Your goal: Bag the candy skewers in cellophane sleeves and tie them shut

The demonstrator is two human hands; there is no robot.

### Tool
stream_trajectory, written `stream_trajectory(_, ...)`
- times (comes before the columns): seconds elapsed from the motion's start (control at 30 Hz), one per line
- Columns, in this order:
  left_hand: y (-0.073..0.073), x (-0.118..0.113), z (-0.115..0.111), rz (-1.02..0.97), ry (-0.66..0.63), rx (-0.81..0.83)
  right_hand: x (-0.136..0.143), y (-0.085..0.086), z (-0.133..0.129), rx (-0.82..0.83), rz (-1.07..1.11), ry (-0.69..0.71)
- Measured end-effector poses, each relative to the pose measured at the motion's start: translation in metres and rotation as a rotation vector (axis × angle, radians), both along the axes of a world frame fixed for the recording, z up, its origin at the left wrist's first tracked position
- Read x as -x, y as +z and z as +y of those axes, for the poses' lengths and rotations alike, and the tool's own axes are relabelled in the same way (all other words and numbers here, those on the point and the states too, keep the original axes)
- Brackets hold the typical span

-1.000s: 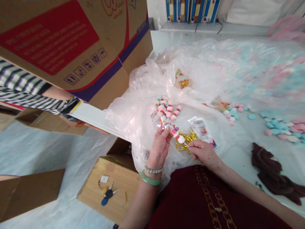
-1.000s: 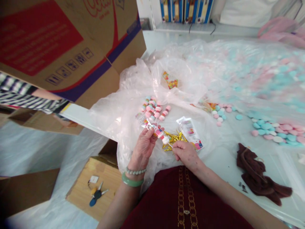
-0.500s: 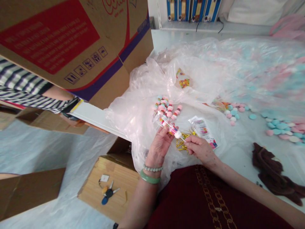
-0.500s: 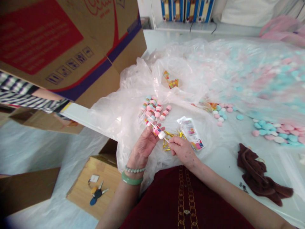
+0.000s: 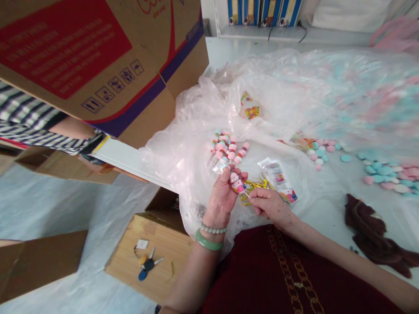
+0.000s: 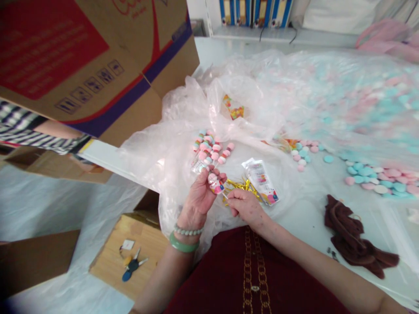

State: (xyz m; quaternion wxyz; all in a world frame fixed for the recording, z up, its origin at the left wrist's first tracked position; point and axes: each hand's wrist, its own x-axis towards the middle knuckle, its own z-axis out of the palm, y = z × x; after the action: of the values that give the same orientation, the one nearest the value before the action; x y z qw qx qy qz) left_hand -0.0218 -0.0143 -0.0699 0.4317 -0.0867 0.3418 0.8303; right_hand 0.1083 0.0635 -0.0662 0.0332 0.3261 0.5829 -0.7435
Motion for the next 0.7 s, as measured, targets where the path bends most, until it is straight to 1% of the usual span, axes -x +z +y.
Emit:
stream_trajectory(0.07, -0.001, -0.005, -0.001, -0.003, -0.049, -0.004, 0.0, -0.001, 0.001, 0.116, 0.003, -0.05)
stream_trajectory(0.13, -0.001, -0.011, -0.001, 0.004, -0.088, 0.014, 0.0, -0.001, 0.002, 0.199, 0.014, -0.106)
stream_trajectory(0.23, 0.001, -0.022, 0.003, 0.023, -0.087, 0.094, 0.003, 0.001, 0.002, 0.223, 0.035, -0.139)
stream_trajectory(0.33, 0.004, -0.033, 0.008, 0.039, -0.111, 0.11, 0.005, 0.002, 0.004, 0.193, 0.048, -0.168)
stream_trajectory(0.4, 0.004, -0.036, 0.009, 0.074, -0.157, 0.112, 0.004, -0.001, 0.007, 0.121, 0.043, -0.176)
stream_trajectory(0.57, -0.003, -0.03, 0.004, 0.256, -0.186, 0.271, -0.007, -0.014, 0.017, -0.221, 0.053, -0.186)
stream_trajectory(0.63, -0.004, -0.029, 0.003, 0.252, -0.227, 0.264, -0.009, -0.016, 0.017, -0.324, 0.058, -0.182)
stream_trajectory(0.7, -0.004, -0.031, 0.006, 0.22, -0.25, 0.226, -0.008, -0.015, 0.016, -0.443, 0.053, -0.144)
